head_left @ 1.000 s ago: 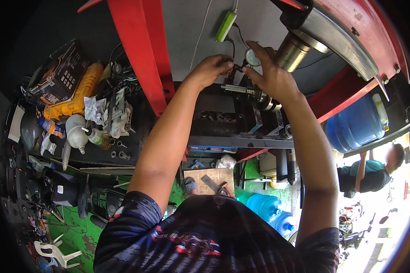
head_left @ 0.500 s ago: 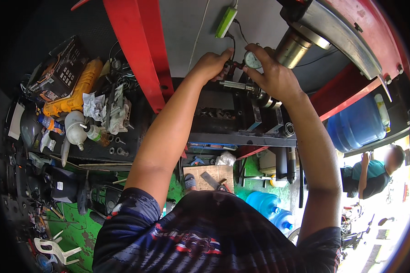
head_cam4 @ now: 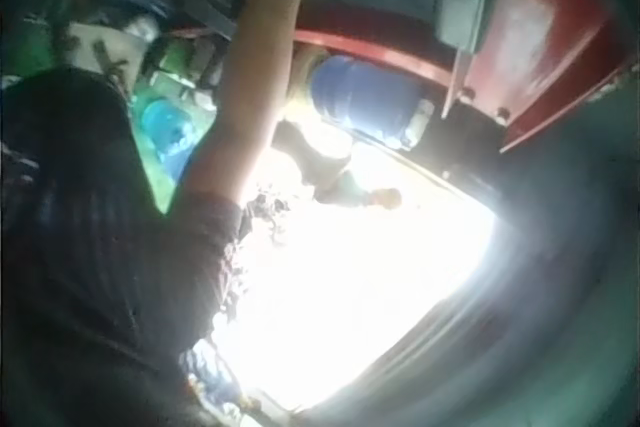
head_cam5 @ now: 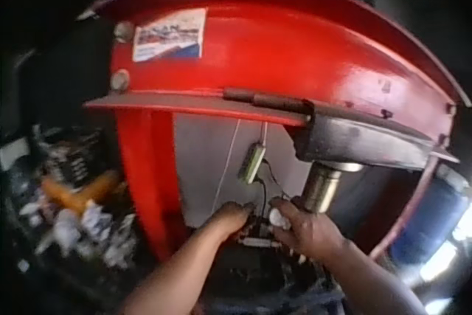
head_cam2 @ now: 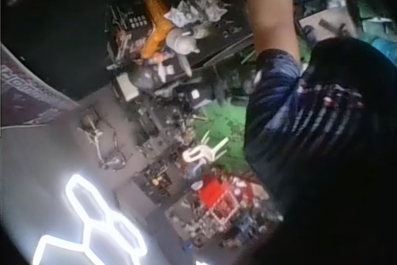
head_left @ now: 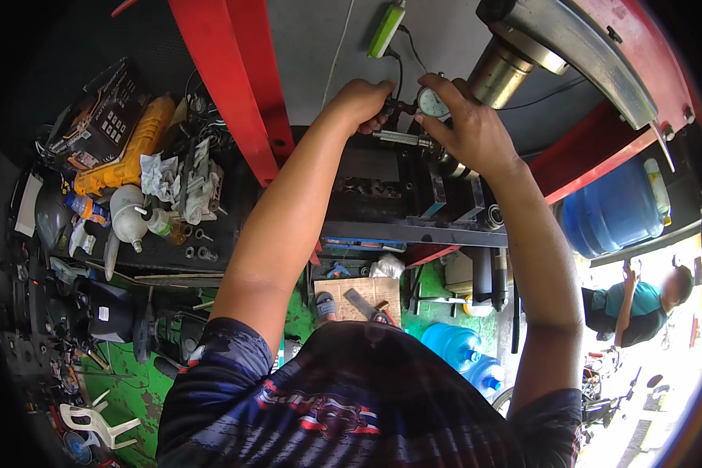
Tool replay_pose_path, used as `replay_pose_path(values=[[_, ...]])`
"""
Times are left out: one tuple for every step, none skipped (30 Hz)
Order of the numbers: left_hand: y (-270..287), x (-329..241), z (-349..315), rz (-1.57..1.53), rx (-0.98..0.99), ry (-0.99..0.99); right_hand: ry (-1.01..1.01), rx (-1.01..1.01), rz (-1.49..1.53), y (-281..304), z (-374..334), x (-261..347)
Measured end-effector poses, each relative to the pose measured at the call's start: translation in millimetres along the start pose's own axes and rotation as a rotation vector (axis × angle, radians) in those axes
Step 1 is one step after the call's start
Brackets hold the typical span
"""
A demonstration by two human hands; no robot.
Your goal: The person uses a hammer and a metal block to tap a bearing onto a shaft. They then place the shaft into a red hydraulic press and adjust a dial indicator gauge attached to the press. The person rotates the shaft and makes fine adjustments to the gauge and the shaft position throughout the clip.
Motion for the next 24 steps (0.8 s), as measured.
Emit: replay_pose_path(values=[[0,0,0,-0.001,-0.007,0.007,-0.003,0.000,0.009,0,0,1],[-1,1,1,-0.008,0.008,0.005,-0.007,0.001,0.016,1,0,1],[-1,1,1,-0.014,0.023,0.002,-0.016,0.005,0.014,1,0,1],[-1,1,1,-0.021,0.038,0.000,-0.024,0.009,0.012,1,0,1],[-2,2,2,-0.052,0.055,-0.007,-0.031,0.012,0.011,0,-1,1],[-2,3,3,-0.083,0.072,-0.014,-0.023,0.004,0.015,0,-1,1],[-2,5,4,-0.113,0.089,-0.021,-0.014,-0.004,0.019,0,-1,1],[-2,5,4,-0.128,0.104,-0.037,-0.005,-0.013,0.022,0,-1,1],[-2,5,5,-0.142,0.118,-0.052,-0.010,-0.009,0.025,-1,-1,1],[-2,5,5,-0.156,0.133,-0.068,-0.016,-0.005,0.028,0,-2,1],[-1,6,7,-0.144,0.132,-0.096,-0.020,-0.002,0.030,0,-2,2],[0,7,8,-0.132,0.131,-0.123,-0.015,-0.005,0.031,0,-1,2],[0,8,9,-0.119,0.130,-0.151,-0.010,-0.007,0.033,0,-1,3],[0,8,9,-0.123,0.131,-0.166,-0.005,-0.010,0.034,0,-1,3],[0,9,10,-0.126,0.131,-0.181,-0.005,-0.011,0.030,0,-1,3],[-1,9,10,-0.129,0.131,-0.197,-0.006,-0.012,0.027,0,-2,3],[-1,9,9,-0.142,0.119,-0.211,-0.007,-0.013,0.025,0,-2,3],[-1,10,7,-0.155,0.107,-0.225,-0.013,-0.012,0.027,-1,-2,3],[0,10,5,-0.168,0.095,-0.239,-0.019,-0.012,0.029,-1,-3,3],[0,10,4,-0.158,0.095,-0.267,-0.026,-0.012,0.028,0,-3,4],[-1,10,4,-0.148,0.095,-0.296,-0.013,-0.021,0.026,1,-3,5],[-1,10,3,-0.138,0.095,-0.325,0.000,-0.031,0.024,2,-3,6],[-1,12,4,-0.132,0.096,-0.349,0.014,-0.041,0.026,2,-3,7],[-1,13,6,-0.126,0.096,-0.373,0.003,-0.032,0.025,1,-3,7]])
Point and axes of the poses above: each hand's wrist, its own z-axis towards the middle knuckle, its own y-axis out of the back of the hand, x = y × z, the point moved 4 cm from there along z, towards the middle knuckle, and after that the axes turned 15 degrees about -x, right-handed, at the moved point
